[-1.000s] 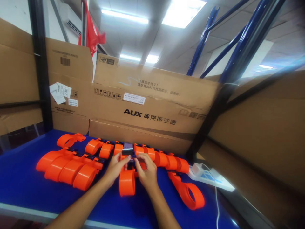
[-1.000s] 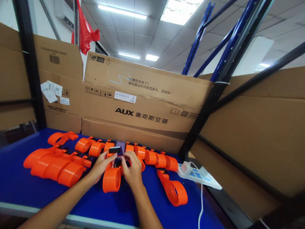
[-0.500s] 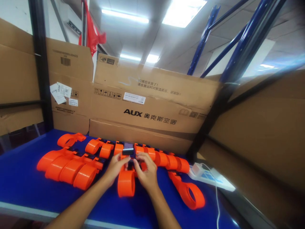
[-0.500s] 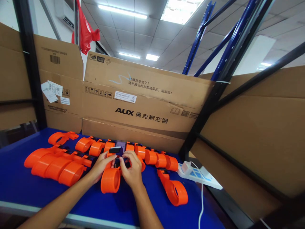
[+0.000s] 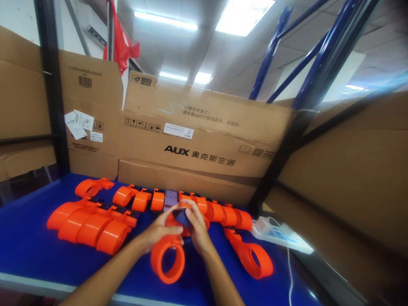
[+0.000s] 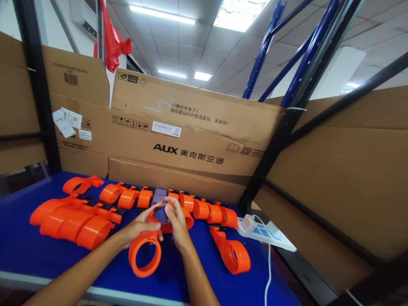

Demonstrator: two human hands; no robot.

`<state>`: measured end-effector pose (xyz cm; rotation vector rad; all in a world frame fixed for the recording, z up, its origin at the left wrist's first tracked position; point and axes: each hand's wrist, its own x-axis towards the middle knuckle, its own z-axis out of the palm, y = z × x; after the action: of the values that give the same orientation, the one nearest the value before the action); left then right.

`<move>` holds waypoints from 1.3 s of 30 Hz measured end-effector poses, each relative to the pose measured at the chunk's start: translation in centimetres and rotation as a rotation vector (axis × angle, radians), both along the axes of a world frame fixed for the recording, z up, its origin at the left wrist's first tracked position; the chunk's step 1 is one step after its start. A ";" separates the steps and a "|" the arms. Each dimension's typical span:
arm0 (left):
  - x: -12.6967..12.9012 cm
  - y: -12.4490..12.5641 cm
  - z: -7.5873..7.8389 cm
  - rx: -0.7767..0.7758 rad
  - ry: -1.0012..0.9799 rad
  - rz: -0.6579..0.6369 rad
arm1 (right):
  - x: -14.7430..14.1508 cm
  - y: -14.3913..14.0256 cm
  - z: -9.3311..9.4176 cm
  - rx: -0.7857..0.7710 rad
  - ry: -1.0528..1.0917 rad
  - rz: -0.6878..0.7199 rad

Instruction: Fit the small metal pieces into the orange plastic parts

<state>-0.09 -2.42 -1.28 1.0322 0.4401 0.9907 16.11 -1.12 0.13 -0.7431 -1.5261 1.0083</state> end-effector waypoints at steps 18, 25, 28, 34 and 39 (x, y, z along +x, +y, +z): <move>0.1 0.6 -0.2 0.073 0.044 0.022 | -1.0 -0.2 -0.3 0.046 -0.030 -0.111; -0.1 1.4 -1.1 0.060 0.035 0.019 | -1.1 -1.1 0.2 -0.012 -0.004 -0.088; -0.1 1.6 -1.2 0.057 0.017 0.026 | -0.8 -1.4 0.2 -0.027 -0.001 -0.049; 0.1 1.3 -1.0 0.089 0.037 0.060 | -1.0 -0.6 -0.5 0.037 0.020 -0.057; 0.3 1.0 -1.0 0.067 0.044 0.094 | -1.2 -0.3 -0.5 0.096 -0.014 -0.104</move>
<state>0.23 -1.42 -2.29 1.1029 0.4981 1.0739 14.87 -1.42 -0.36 -0.7547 -1.5216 0.8484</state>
